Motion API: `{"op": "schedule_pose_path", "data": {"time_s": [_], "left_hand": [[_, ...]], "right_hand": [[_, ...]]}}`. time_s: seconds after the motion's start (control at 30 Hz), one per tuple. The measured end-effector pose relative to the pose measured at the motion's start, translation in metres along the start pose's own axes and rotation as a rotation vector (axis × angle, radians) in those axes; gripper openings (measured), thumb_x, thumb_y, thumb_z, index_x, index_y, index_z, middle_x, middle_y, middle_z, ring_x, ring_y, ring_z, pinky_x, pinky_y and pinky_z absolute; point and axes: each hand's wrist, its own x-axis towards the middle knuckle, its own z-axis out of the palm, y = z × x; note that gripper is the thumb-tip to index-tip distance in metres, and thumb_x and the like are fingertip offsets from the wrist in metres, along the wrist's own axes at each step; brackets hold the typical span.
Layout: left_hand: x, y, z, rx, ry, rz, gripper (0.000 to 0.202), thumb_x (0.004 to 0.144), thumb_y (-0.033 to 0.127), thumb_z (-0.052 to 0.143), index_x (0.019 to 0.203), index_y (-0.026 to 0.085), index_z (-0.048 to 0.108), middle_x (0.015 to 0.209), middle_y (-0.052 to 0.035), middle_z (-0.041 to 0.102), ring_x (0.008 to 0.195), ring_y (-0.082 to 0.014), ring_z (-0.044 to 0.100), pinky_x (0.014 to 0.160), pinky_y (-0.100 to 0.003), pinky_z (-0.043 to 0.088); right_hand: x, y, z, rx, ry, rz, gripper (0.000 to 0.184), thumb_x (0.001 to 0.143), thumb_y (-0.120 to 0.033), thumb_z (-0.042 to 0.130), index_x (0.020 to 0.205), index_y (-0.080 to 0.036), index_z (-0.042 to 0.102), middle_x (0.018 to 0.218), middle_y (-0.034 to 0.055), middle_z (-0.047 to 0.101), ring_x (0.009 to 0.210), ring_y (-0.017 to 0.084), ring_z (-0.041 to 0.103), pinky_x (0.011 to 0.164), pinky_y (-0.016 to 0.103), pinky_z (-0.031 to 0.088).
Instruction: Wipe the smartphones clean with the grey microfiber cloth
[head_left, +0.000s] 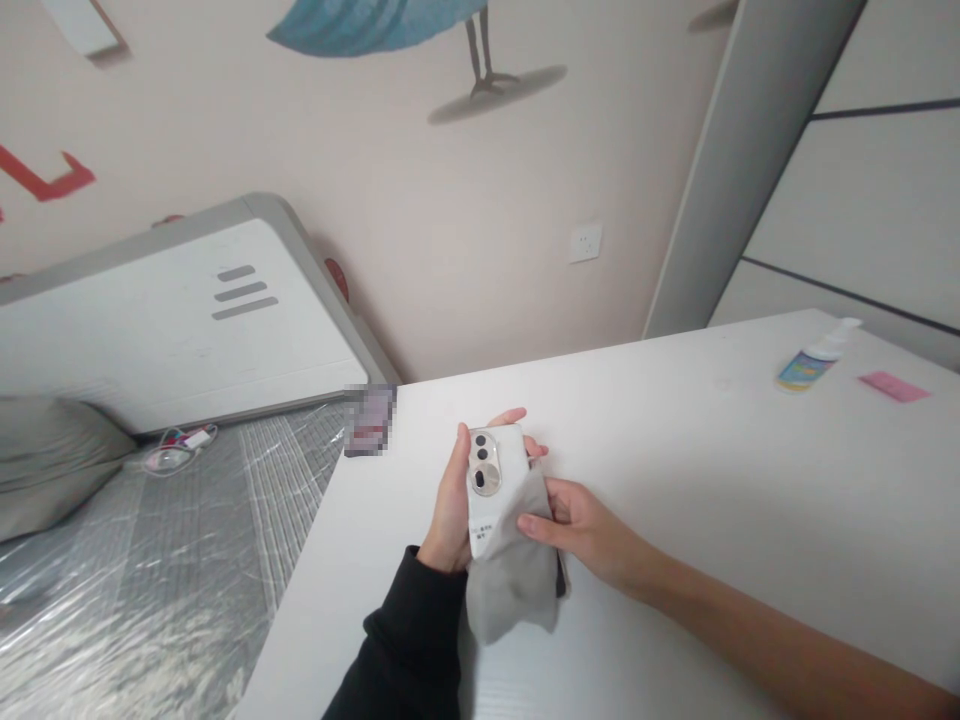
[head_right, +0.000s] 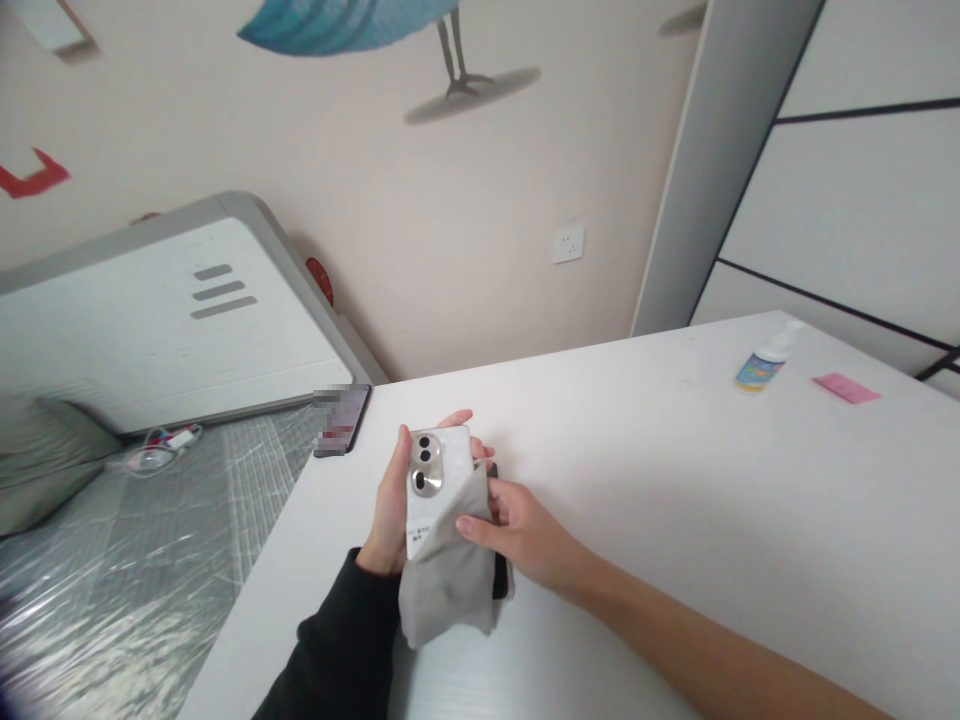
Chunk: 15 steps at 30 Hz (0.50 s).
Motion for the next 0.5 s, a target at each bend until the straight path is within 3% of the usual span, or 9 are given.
{"op": "schedule_pose_path", "data": {"time_s": [0.13,0.27,0.5], "left_hand": [[-0.002,-0.005,0.004,-0.010,-0.082,-0.050,0.064,0.090,0.069,0.054,0.124,0.016,0.066,0.094,-0.0100,0.071,0.092,-0.0257,0.069,0.083,-0.037,0.054],[-0.003,-0.007,0.005,0.009,-0.080,-0.091,0.068,0.091,0.072,0.050,0.130,0.018,0.062,0.099,-0.0123,0.072,0.097,-0.0293,0.069,0.087,-0.041,0.054],[-0.003,-0.014,0.003,0.049,-0.115,-0.072,0.065,0.091,0.072,0.051,0.124,0.017,0.064,0.107,-0.0122,0.073,0.095,-0.0255,0.070,0.092,-0.037,0.050]], "right_hand": [[0.002,0.002,-0.002,0.011,0.013,-0.012,0.057,0.070,-0.069,0.080,0.085,-0.016,0.069,0.082,0.0064,0.073,0.076,0.022,0.068,0.070,0.033,0.051],[0.003,0.004,-0.006,0.007,0.055,-0.031,0.054,0.078,-0.069,0.074,0.076,-0.015,0.070,0.073,0.0043,0.070,0.069,0.020,0.064,0.064,0.031,0.049],[0.003,0.001,0.002,0.078,0.090,-0.070,0.057,0.066,-0.066,0.085,0.093,-0.018,0.071,0.090,0.0068,0.076,0.084,0.024,0.071,0.079,0.037,0.055]]}}
